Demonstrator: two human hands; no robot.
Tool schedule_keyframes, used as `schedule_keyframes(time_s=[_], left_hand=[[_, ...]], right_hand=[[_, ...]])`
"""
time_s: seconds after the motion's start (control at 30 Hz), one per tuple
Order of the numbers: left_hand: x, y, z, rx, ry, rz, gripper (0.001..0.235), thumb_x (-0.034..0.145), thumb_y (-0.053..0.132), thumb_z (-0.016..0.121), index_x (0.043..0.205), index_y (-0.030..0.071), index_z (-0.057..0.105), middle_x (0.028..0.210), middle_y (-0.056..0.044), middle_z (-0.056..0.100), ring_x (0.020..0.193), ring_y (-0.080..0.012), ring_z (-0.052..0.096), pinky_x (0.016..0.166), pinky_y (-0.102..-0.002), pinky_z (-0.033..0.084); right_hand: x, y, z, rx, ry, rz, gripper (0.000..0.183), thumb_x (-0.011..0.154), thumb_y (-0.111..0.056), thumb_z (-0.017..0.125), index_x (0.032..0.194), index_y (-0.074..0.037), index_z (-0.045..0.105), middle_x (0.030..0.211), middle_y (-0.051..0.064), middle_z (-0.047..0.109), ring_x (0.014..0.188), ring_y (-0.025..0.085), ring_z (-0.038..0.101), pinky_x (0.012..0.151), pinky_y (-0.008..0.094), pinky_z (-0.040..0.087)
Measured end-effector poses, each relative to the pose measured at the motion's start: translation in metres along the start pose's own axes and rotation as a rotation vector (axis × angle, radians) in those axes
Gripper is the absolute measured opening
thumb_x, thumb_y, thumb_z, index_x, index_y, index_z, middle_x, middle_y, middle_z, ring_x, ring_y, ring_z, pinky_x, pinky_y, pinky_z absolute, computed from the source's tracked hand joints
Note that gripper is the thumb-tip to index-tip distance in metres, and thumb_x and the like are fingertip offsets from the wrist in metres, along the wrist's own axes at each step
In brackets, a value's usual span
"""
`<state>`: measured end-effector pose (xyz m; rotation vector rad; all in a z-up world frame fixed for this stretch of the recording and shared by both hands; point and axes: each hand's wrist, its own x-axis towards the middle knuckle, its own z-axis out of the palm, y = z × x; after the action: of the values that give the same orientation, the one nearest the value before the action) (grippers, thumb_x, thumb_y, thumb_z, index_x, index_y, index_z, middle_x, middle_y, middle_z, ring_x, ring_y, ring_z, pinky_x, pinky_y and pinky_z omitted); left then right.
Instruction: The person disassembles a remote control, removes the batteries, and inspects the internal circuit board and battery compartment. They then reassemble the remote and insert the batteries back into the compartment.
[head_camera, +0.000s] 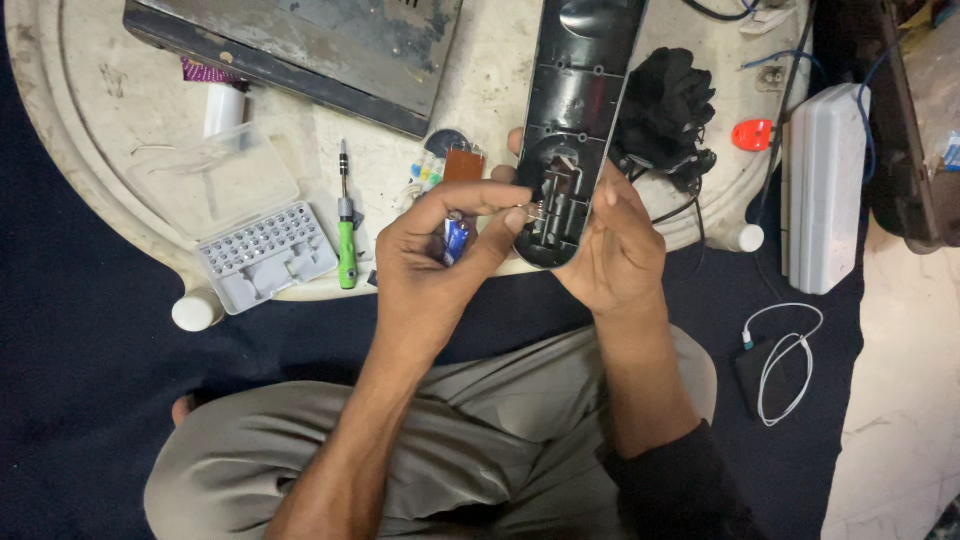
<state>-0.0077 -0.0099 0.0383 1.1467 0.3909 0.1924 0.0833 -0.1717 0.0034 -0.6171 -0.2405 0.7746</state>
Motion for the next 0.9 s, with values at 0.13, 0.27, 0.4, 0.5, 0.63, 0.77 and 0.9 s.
schedule_keyframes(time_s=[0.13, 0.27, 0.4, 0.5, 0.63, 0.77, 0.9], left_hand=[[-0.0003, -0.0007, -0.0004, -0.037, -0.006, 0.016, 0.017, 0.099, -0.001, 0.074, 0.115, 0.002, 0.074, 0.104, -0.001, 0.074, 0.092, -0.0025, 0.064, 0.082, -0.017, 0.054], [-0.0010, 0.0012, -0.0007, -0.044, -0.032, 0.030, 0.020, 0.100, -0.002, 0.073, 0.120, 0.001, 0.074, 0.109, -0.003, 0.074, 0.095, -0.0029, 0.063, 0.085, -0.017, 0.053], [0.0001, 0.0012, -0.0012, -0.084, -0.027, -0.019, 0.027, 0.097, -0.003, 0.071, 0.124, 0.002, 0.070, 0.107, -0.003, 0.073, 0.095, -0.0029, 0.066, 0.081, -0.017, 0.054], [0.0004, -0.0019, -0.0006, -0.100, 0.000, -0.011, 0.027, 0.098, -0.004, 0.072, 0.125, 0.000, 0.069, 0.106, -0.005, 0.074, 0.089, -0.0029, 0.063, 0.077, -0.017, 0.050], [-0.0002, -0.0062, -0.0005, -0.107, 0.010, 0.050, 0.020, 0.102, -0.005, 0.070, 0.122, -0.001, 0.070, 0.108, -0.004, 0.073, 0.096, -0.0039, 0.064, 0.085, -0.018, 0.053], [0.0007, -0.0063, -0.0003, -0.188, 0.033, -0.005, 0.015, 0.102, -0.003, 0.069, 0.117, -0.001, 0.069, 0.102, -0.003, 0.073, 0.089, -0.0043, 0.067, 0.082, -0.019, 0.054], [0.0016, -0.0046, -0.0030, -0.260, 0.100, -0.162, 0.017, 0.097, 0.002, 0.070, 0.114, 0.001, 0.071, 0.091, 0.000, 0.071, 0.058, 0.0021, 0.041, 0.049, -0.015, 0.030]], right_hand=[[-0.0016, 0.0009, -0.0007, 0.012, 0.014, -0.008, 0.062, 0.112, -0.021, 0.055, 0.159, 0.011, 0.029, 0.151, 0.031, 0.047, 0.134, 0.036, 0.058, 0.111, 0.046, 0.053], [-0.0039, 0.0014, -0.0025, -0.005, 0.029, -0.004, 0.062, 0.113, -0.021, 0.055, 0.159, 0.011, 0.029, 0.152, 0.030, 0.047, 0.130, 0.033, 0.061, 0.111, 0.042, 0.054], [-0.0047, 0.0015, -0.0039, 0.003, 0.030, -0.007, 0.059, 0.114, -0.020, 0.054, 0.157, 0.013, 0.030, 0.153, 0.029, 0.048, 0.125, 0.031, 0.065, 0.109, 0.040, 0.055], [-0.0048, 0.0014, -0.0030, -0.010, 0.025, -0.004, 0.061, 0.112, -0.020, 0.055, 0.158, 0.010, 0.030, 0.152, 0.027, 0.048, 0.124, 0.030, 0.066, 0.109, 0.040, 0.055], [-0.0009, 0.0010, -0.0024, -0.017, 0.011, 0.014, 0.061, 0.111, -0.020, 0.058, 0.156, 0.010, 0.030, 0.152, 0.027, 0.049, 0.120, 0.032, 0.068, 0.107, 0.041, 0.057], [0.0011, 0.0021, 0.0014, 0.029, 0.012, 0.021, 0.075, 0.103, -0.011, 0.072, 0.161, 0.007, 0.029, 0.139, 0.016, 0.055, 0.114, 0.022, 0.063, 0.103, 0.037, 0.058], [0.0017, 0.0034, 0.0030, -0.014, 0.101, 0.050, 0.079, 0.102, -0.002, 0.077, 0.164, 0.003, 0.029, 0.123, 0.007, 0.056, 0.107, 0.015, 0.058, 0.092, 0.029, 0.058]])
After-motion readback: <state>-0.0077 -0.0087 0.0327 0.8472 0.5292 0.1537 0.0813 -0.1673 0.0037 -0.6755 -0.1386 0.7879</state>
